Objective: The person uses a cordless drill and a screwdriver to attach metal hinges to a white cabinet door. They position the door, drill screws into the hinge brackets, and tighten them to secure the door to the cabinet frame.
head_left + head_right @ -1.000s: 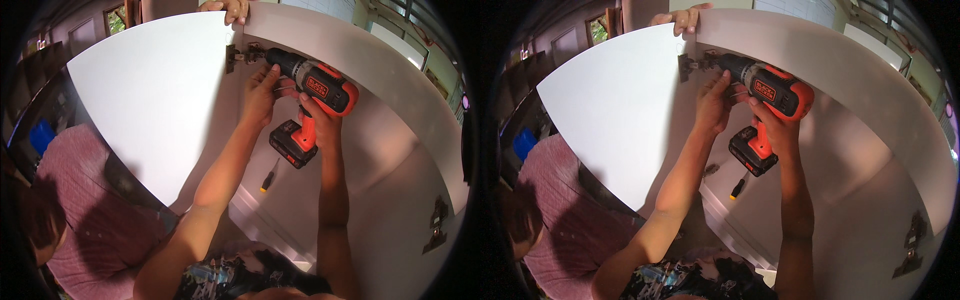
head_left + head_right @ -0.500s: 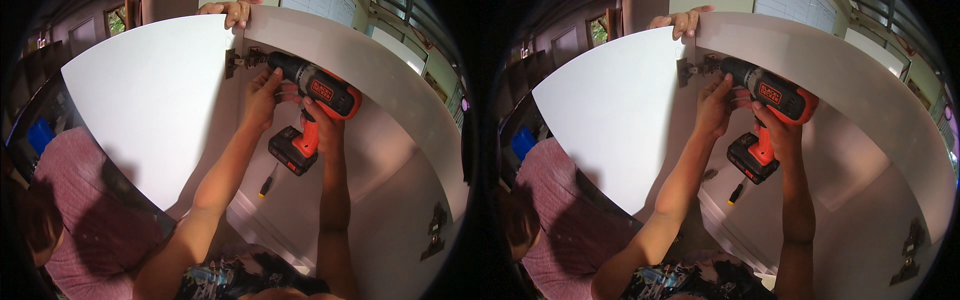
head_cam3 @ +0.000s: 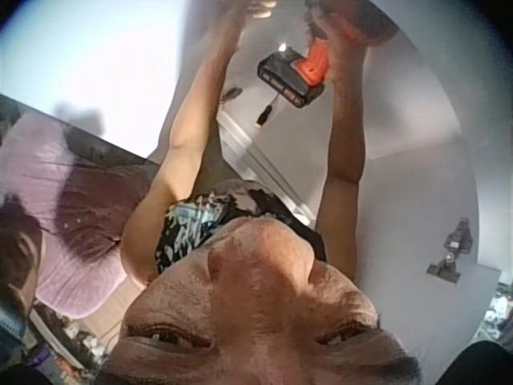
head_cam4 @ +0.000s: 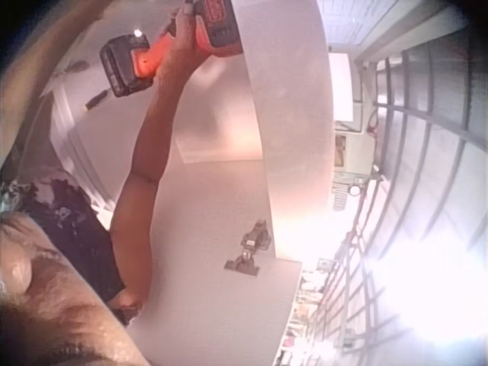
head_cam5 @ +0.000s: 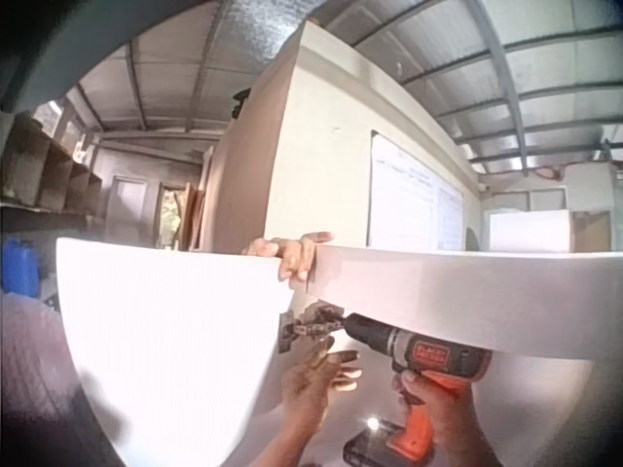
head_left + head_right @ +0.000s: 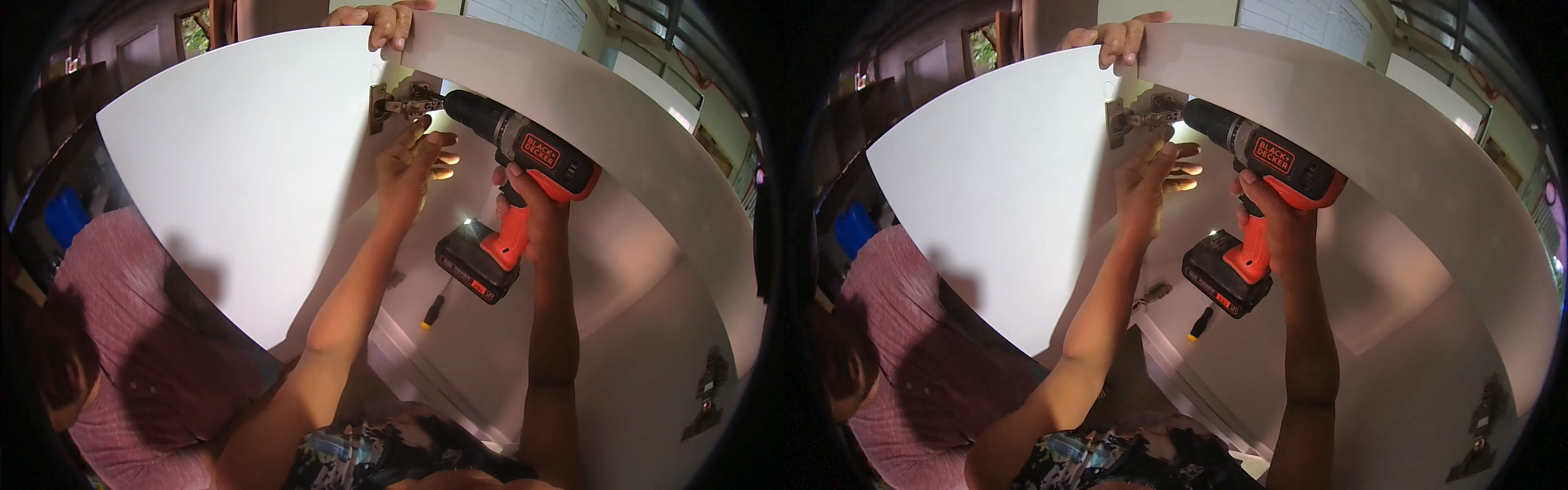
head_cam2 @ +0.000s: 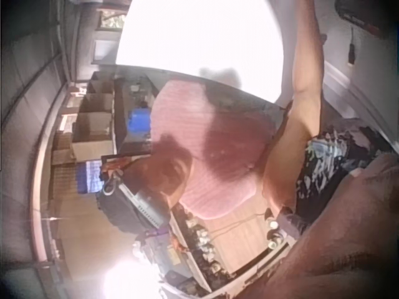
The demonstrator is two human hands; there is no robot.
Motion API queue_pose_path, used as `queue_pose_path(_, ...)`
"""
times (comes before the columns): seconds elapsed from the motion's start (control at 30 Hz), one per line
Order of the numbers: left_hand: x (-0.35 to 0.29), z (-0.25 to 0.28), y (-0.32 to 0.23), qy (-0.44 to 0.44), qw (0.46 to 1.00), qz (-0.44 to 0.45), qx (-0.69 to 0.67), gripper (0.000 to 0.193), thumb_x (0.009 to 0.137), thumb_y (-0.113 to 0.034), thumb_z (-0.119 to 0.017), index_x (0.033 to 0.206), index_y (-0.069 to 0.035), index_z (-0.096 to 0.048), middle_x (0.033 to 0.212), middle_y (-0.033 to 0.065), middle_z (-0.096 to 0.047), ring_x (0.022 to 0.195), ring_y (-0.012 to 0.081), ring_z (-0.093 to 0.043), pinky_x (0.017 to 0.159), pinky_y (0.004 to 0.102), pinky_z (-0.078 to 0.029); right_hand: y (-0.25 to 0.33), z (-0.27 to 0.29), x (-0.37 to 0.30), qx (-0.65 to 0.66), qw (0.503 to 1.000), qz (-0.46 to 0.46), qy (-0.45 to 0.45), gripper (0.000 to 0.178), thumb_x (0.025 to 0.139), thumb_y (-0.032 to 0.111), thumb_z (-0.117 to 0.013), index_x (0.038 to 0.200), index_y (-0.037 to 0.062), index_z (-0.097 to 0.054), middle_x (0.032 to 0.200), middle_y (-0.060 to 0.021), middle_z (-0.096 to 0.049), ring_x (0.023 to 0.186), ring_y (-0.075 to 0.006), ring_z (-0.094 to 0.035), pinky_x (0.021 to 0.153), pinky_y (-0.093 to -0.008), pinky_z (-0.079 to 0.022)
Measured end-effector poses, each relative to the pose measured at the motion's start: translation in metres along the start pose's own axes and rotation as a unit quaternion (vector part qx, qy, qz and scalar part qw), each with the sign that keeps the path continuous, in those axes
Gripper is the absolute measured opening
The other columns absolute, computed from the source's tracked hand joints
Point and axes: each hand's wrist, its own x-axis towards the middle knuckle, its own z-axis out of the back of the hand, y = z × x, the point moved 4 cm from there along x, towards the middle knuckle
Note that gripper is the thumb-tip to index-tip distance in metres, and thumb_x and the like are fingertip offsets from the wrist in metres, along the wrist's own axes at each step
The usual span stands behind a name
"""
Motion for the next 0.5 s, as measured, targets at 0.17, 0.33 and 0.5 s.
queue_pose_path(0.17, -0.004, -0.001, -0.013, -0.026, 0.995, -0.006, 0.096, 0.041, 0.094, -0.022, -0.059, 0.126, 0.004, -0.053, 0.105, 0.0163, -0.067, 0.082, 0.0182, -0.067, 0.063, 0.0277, -0.053, 0.002, -0.003, -0.005, -0.036, 0.999, 0.006, -0.004, 0.022, 0.086, 0.012, -0.067, 0.103, 0.0024, -0.058, 0.082, -0.0066, -0.064, 0.061, -0.0098, -0.056, 0.051, -0.0239, -0.046)
queue_pose_path(0.33, -0.006, -0.015, -0.056, -0.052, 0.763, -0.379, 0.521, 0.020, 0.084, -0.009, -0.065, 0.103, -0.005, -0.068, 0.095, 0.0094, -0.066, 0.071, 0.0225, -0.065, 0.059, 0.0306, -0.050, 0.002, 0.007, -0.003, -0.055, 0.998, -0.007, -0.005, 0.021, 0.086, 0.013, -0.068, 0.102, 0.0029, -0.059, 0.083, -0.0064, -0.064, 0.060, -0.0091, -0.055, 0.051, -0.0238, -0.045)
queue_pose_path(0.5, 0.020, -0.025, -0.072, -0.046, 0.663, -0.337, 0.667, 0.017, 0.080, -0.007, -0.064, 0.096, -0.009, -0.069, 0.094, 0.0082, -0.064, 0.072, 0.0301, -0.066, 0.063, 0.0402, -0.053, 0.004, 0.011, -0.005, -0.043, 0.999, -0.021, 0.022, 0.021, 0.085, 0.013, -0.069, 0.101, 0.0026, -0.060, 0.080, -0.0050, -0.063, 0.061, -0.0083, -0.054, 0.050, -0.0243, -0.045)
